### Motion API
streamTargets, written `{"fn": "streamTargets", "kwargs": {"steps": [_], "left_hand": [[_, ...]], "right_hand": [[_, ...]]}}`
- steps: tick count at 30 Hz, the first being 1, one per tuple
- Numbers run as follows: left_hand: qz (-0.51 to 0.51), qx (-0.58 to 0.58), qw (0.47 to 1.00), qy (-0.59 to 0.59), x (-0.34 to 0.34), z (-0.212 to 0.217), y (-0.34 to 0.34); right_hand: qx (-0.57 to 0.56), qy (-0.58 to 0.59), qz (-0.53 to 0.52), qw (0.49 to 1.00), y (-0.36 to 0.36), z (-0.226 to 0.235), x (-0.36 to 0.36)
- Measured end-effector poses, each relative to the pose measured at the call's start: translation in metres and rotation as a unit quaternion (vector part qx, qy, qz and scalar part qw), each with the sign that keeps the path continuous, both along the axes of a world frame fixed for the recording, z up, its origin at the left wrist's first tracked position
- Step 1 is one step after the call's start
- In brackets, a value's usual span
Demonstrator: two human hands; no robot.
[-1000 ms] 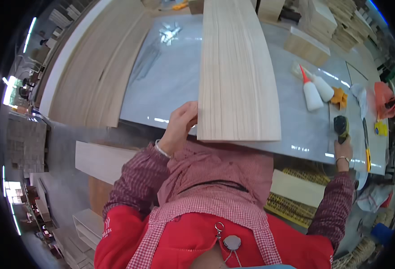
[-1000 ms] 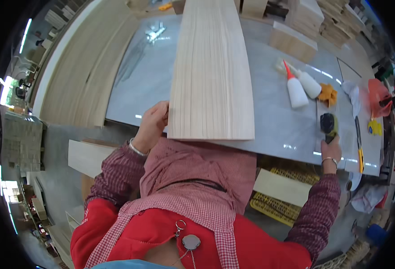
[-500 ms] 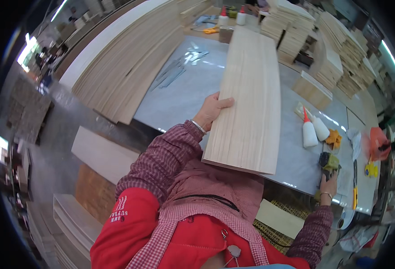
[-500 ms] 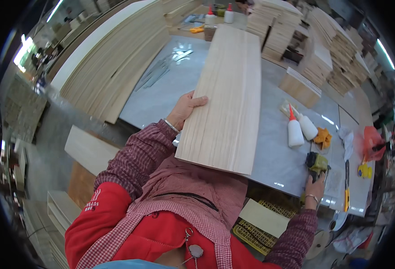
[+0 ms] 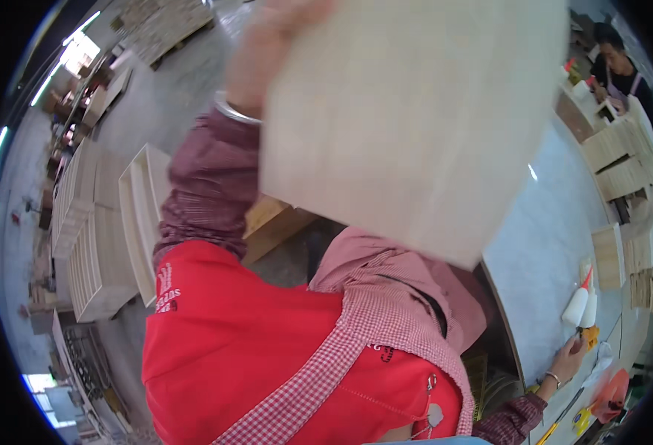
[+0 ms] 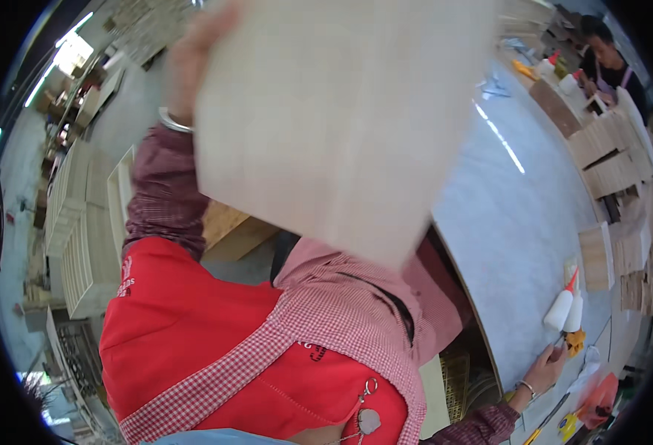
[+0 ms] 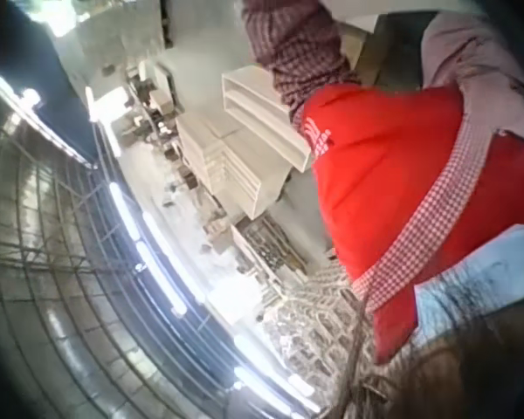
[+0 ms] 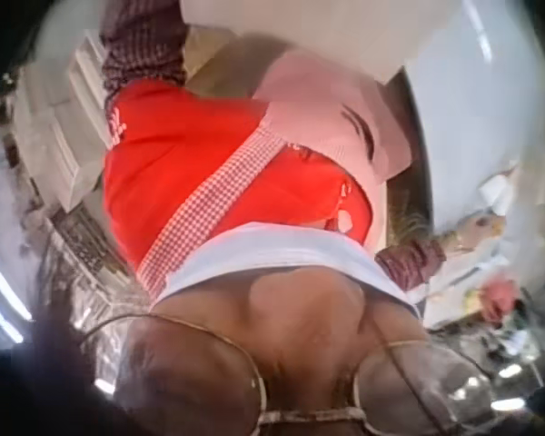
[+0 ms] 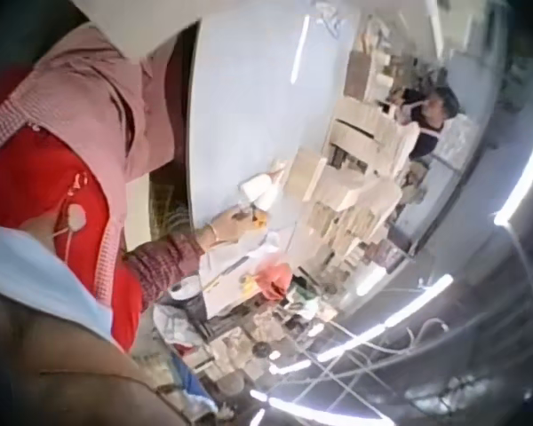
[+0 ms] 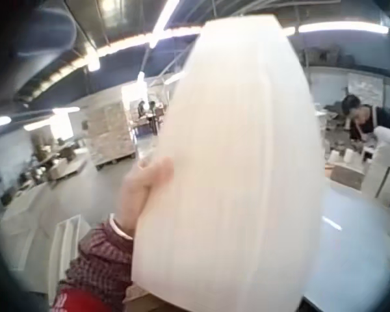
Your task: Assembling wooden boards into a box structure using glue and a pneumatic nail gun.
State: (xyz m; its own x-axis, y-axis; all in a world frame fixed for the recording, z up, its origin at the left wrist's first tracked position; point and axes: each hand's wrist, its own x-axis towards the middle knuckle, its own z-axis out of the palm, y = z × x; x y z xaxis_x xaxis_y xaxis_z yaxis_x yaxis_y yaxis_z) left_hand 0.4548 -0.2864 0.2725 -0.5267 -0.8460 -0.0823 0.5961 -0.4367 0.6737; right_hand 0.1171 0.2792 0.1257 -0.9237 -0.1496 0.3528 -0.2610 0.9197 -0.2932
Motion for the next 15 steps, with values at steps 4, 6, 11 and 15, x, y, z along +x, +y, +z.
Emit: {"fn": "streamTargets", "kwargs": {"steps": [4, 6, 11, 15], "left_hand": [[0.052, -0.257, 0.961, -0.086, 0.129, 0.005, -0.044], [0.133, -0.275, 0.939, -0.159, 0.161, -0.022, -0.063], [0.238, -0.217, 0.909, -0.264, 0.204, -0.101, -0.096], [0.249, -0.129, 0.922, -0.266, 0.208, -0.166, -0.113]], "right_hand": [[-0.007, -0.012, 0.076, 0.997, -0.043, -0.003, -0.007], [-0.011, -0.027, 0.106, 0.994, -0.068, 0.003, -0.009], [-0.004, -0.034, 0.15, 0.988, -0.093, 0.013, 0.008], [0.025, -0.035, 0.164, 0.986, -0.105, 0.017, 0.014]]}}
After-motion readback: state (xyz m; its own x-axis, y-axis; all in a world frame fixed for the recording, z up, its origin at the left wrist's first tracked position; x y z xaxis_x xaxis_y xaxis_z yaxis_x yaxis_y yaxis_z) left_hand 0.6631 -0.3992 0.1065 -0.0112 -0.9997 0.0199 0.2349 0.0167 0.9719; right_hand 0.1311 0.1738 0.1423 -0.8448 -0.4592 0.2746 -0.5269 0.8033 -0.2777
